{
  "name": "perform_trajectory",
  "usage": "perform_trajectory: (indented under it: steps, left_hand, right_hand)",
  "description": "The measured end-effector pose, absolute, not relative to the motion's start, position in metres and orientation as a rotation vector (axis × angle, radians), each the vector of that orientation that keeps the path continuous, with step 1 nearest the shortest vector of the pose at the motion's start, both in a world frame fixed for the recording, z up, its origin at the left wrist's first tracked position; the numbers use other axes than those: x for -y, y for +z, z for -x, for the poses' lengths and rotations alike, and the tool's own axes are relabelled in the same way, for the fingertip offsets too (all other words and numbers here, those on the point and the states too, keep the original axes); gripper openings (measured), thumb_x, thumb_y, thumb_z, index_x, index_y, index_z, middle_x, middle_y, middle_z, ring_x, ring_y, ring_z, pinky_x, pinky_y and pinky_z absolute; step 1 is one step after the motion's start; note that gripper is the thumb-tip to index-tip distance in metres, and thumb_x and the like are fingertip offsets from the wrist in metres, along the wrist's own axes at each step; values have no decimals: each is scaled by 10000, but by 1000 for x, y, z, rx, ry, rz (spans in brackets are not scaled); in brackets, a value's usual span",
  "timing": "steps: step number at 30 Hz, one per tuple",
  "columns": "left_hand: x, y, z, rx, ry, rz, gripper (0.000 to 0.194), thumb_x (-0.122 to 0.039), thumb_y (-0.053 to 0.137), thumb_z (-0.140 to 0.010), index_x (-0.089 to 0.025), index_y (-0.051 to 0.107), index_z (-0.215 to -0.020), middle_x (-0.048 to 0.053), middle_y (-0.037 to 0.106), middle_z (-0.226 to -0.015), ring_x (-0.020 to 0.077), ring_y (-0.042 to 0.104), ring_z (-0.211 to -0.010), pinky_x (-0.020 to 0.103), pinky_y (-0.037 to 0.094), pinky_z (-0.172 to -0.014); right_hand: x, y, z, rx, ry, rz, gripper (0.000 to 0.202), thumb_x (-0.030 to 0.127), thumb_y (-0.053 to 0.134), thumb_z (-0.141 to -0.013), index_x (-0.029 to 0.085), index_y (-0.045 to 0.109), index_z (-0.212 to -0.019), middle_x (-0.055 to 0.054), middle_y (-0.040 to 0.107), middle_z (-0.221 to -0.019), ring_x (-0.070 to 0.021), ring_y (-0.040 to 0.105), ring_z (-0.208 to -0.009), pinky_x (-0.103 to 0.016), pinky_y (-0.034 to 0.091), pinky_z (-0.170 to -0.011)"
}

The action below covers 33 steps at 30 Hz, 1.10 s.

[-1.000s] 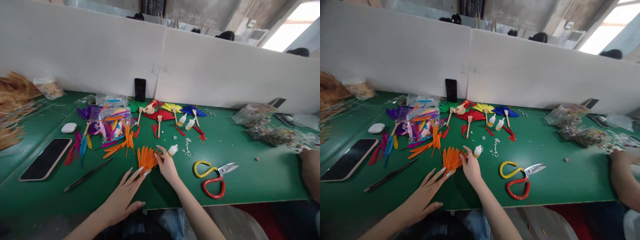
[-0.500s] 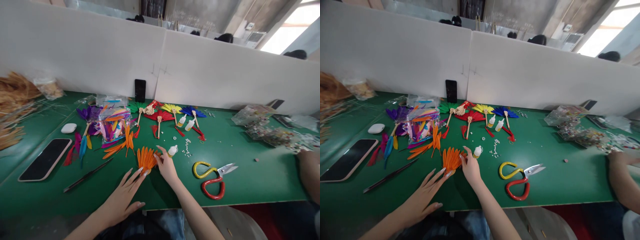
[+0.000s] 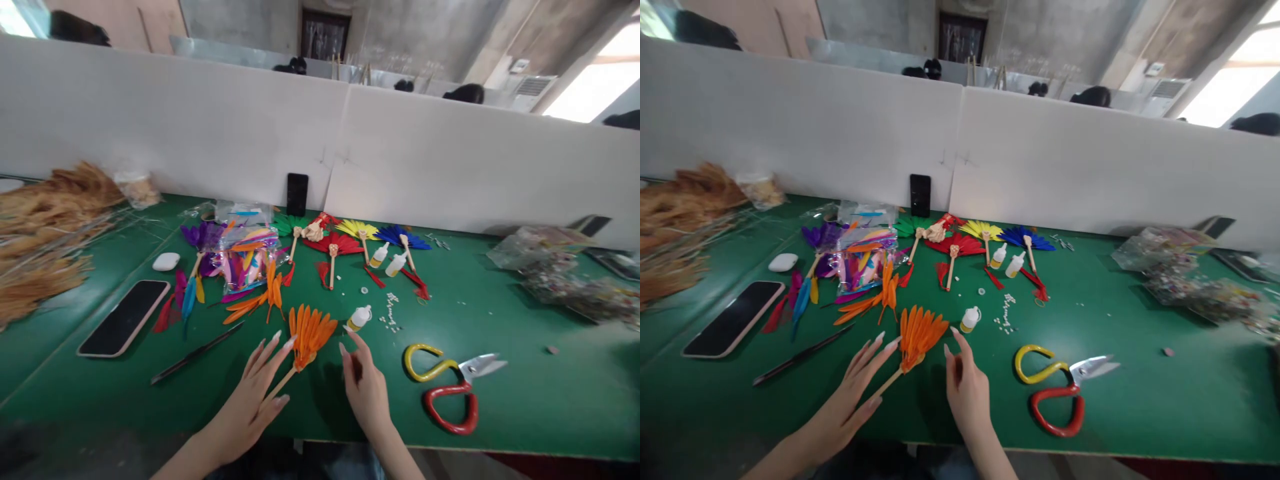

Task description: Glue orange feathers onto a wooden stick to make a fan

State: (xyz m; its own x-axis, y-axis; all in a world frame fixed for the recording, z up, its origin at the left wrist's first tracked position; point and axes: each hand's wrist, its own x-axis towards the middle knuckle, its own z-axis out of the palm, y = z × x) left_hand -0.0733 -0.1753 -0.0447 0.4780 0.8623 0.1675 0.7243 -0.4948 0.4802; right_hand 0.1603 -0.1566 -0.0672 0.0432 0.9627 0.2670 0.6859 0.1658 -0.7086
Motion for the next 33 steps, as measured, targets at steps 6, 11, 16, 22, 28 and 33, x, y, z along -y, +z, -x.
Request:
perform_trajectory:
  steps: [6, 11, 16, 22, 28, 33]
  left_hand:
    - [134, -27, 113, -1716, 974, -2009, 342, -380, 442, -924, -266, 471, -1245, 44, 552, -1274, 226, 494, -1205, 377, 428, -995]
    - [87, -20, 132, -1854, 712, -2159, 283, -426, 442, -904, -200, 583, -999, 69, 637, -962, 229, 600, -881, 385, 474, -805]
    - [55, -27, 99, -1938, 337, -2364, 388, -511, 482, -872, -176, 523, -681, 68, 593, -717, 257, 574, -780, 371, 432, -725]
    - [24, -39, 84, -1989, 312, -2379, 380, -514, 520, -847, -176, 507, -674, 109, 604, -767, 313, 568, -935, 383, 430, -772]
    - [20, -43, 92, -2036, 317, -2333, 267, -374, 468, -908, -159, 521, -760, 133, 611, -842, 315, 584, -927, 392, 435, -764]
    - [16, -45, 90, -2057, 337, -2270, 131, -251, 491, -886, -148, 522, -811, 129, 615, -868, 279, 614, -882, 345, 457, -716]
  right_hand:
    - [179, -85, -174, 1615, 463, 1481, 167, 335, 481, -898, 202, 531, -986, 39, 570, -551, -103, 518, -400, -177, 419, -424]
    - [176, -84, -175, 1606, 576, 1460, 163, 338, 457, -912, 213, 560, -888, 4, 621, -609, -116, 575, -468, -185, 463, -484]
    - [175, -80, -174, 1589, 630, 1468, 161, 330, 449, -914, 210, 557, -900, 24, 578, -560, -112, 538, -439, -187, 446, -463]
    - [176, -79, -176, 1571, 654, 1503, 221, 367, 403, -926, 201, 542, -882, 41, 535, -512, -111, 519, -416, -181, 429, -449]
    - [175, -76, -175, 1595, 678, 1533, 246, 366, 369, -941, 191, 539, -911, 34, 547, -543, -108, 525, -432, -180, 423, -457]
    - [173, -75, -174, 1626, 639, 1522, 242, 365, 392, -929, 192, 562, -933, 33, 553, -532, -116, 541, -433, -184, 431, -455]
